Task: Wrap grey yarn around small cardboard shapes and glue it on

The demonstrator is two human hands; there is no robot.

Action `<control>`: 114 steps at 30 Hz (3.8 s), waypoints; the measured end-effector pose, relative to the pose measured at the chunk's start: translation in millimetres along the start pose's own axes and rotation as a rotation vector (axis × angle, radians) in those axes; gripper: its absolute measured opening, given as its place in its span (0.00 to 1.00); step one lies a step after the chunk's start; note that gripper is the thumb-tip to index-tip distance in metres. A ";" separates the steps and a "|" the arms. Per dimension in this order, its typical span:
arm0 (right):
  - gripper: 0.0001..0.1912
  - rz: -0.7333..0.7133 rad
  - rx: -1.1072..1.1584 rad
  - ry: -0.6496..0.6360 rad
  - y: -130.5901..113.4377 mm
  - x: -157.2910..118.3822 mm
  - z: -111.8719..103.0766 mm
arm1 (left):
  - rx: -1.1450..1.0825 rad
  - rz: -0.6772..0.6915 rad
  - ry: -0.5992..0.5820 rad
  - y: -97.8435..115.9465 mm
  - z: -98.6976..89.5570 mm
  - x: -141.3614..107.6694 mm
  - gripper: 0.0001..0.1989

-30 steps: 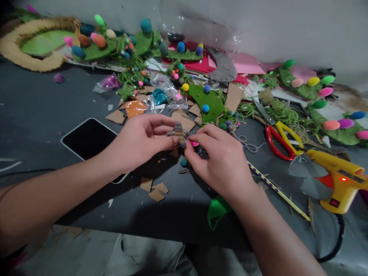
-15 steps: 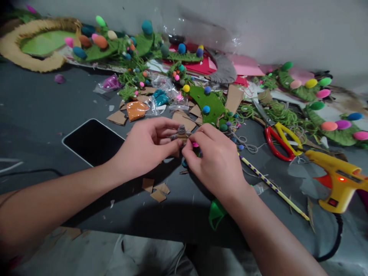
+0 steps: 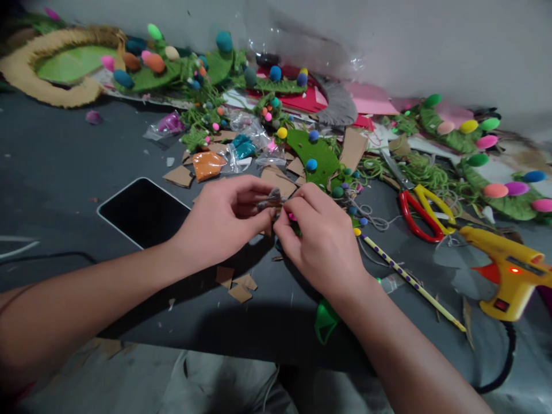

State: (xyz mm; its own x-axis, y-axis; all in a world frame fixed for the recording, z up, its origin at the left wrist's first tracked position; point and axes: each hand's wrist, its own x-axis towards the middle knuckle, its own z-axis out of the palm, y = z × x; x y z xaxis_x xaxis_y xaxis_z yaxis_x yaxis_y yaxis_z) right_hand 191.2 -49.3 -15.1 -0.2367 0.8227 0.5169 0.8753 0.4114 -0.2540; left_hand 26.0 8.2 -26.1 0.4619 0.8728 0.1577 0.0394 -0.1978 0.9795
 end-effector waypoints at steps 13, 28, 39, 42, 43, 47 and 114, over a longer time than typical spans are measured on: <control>0.04 0.136 0.155 -0.002 1.2 2.4 -5.7 | -0.221 -0.151 -0.038 4.6 -2.3 4.5 0.11; 0.05 0.386 0.495 0.023 11.6 -1.4 -7.4 | -0.512 -0.477 -0.019 11.1 -5.4 7.1 0.13; 0.08 0.483 0.510 0.025 7.3 -0.5 -4.4 | -0.396 -0.425 -0.053 12.6 -5.7 5.4 0.15; 0.08 0.523 0.515 0.027 6.4 -0.1 -1.7 | -0.372 -0.394 -0.054 11.1 -5.4 4.8 0.15; 0.08 0.528 0.520 0.026 6.1 0.2 -1.0 | -0.366 -0.379 -0.059 10.5 -5.3 4.5 0.14; 0.08 0.520 0.578 0.046 5.4 1.3 0.0 | -0.356 -0.323 -0.090 8.6 -4.9 3.6 0.13; 0.04 0.597 0.771 0.019 30.0 -3.1 -19.0 | -0.246 -0.316 -0.151 4.7 -12.7 8.3 0.16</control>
State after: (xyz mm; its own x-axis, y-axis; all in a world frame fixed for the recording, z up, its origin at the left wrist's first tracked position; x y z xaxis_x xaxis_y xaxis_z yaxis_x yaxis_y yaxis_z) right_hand 226.3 -47.0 -8.8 0.1691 0.9755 0.1410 0.3317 0.0784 -0.9401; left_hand 18.7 20.2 -18.6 0.5862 0.7948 -0.1571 -0.0047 0.1972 0.9804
